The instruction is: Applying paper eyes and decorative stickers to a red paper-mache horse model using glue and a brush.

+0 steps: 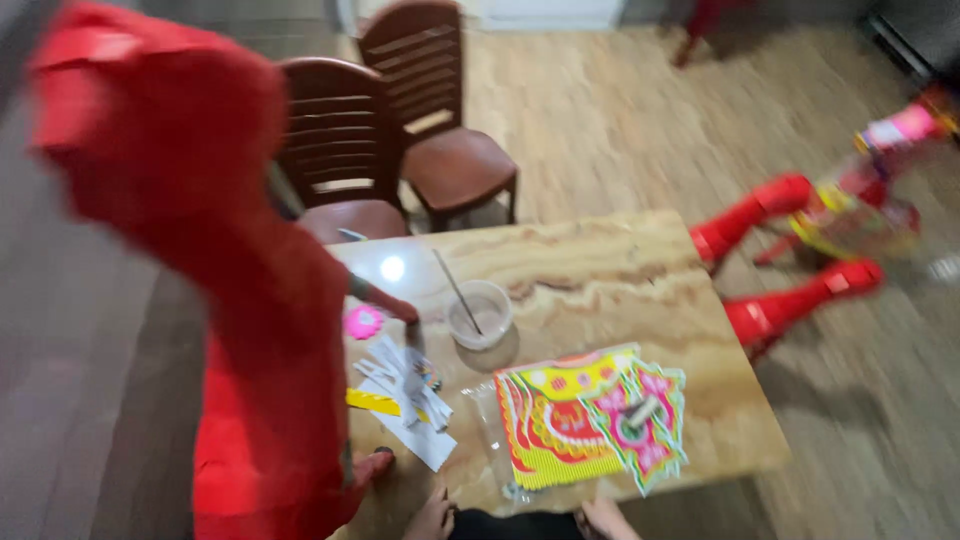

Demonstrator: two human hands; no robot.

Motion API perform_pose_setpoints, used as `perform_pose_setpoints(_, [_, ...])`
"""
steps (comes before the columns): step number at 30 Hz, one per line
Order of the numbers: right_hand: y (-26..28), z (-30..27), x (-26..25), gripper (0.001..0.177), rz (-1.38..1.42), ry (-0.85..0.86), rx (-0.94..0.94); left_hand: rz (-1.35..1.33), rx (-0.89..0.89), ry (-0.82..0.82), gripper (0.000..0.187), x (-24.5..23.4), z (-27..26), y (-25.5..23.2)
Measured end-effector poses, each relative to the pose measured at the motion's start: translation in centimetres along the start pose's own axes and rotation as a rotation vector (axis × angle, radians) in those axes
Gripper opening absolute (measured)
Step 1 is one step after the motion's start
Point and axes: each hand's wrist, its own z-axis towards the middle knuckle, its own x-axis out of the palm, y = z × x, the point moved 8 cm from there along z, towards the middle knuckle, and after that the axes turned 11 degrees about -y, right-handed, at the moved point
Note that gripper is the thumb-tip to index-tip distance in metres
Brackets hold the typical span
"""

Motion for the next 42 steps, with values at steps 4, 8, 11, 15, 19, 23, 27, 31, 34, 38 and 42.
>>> perform_pose_setpoints(4, [0.1,-1.0,0.8,0.04,-0.039,-0.062,-0.024,-0.169,0.079,-0.084,0.018,-0.7,-0.3,1.6])
perform_pose_setpoints(8, [6.1,-6.4,-1.6,0.041,-0.134,-0.252,-0.093,-0.057,-0.172,-0.009,0.027,-1.7,-1.1,2.3])
perform_pose_setpoints(11, [10.0,-10.3,-4.1,0.041,-0.283,-0.503,-0.054,0.139,-0.349,0.16,0.04,-1.3,-0.3,1.5])
perform_pose_setpoints(15, [14.8,-12.1,-5.0,0.056,-0.233,-0.627,-0.228,0.294,-0.541,0.091,0.046,1.9,-0.7,8.4])
perform_pose_setpoints(19, [15.1,-11.6,-3.5,0.062,-0.345,-0.485,-0.22,0.391,-0.488,0.134,0.051,0.3,-1.8,6.6])
perform_pose_setpoints(23, [15.2,-13.0,-3.0,0.062,-0.452,-0.405,-0.194,0.467,-0.411,0.27,0.04,-0.4,-1.8,3.1])
perform_pose_setpoints(27, [15.6,-13.2,-3.5,0.067,-0.446,-0.383,-0.155,0.476,-0.443,0.246,0.035,-0.3,-1.9,2.1])
perform_pose_setpoints(31, [15.3,-12.7,-3.1,0.063,-0.459,-0.289,-0.164,0.461,-0.39,0.181,0.028,0.9,-2.3,3.0])
perform_pose_setpoints(34, [14.8,-12.3,-3.1,0.055,-0.415,-0.246,-0.131,0.303,-0.332,0.034,0.034,-0.2,-0.7,1.0])
perform_pose_setpoints(38, [14.4,-13.3,-5.1,0.045,-0.251,-0.292,-0.145,0.369,-0.275,0.006,0.028,-0.6,1.6,-1.4])
perform_pose_setpoints(42, [12.8,-11.7,-7.7,0.038,-0.15,-0.351,-0.132,0.3,-0.194,-0.083,0.032,-2.1,6.2,-5.7])
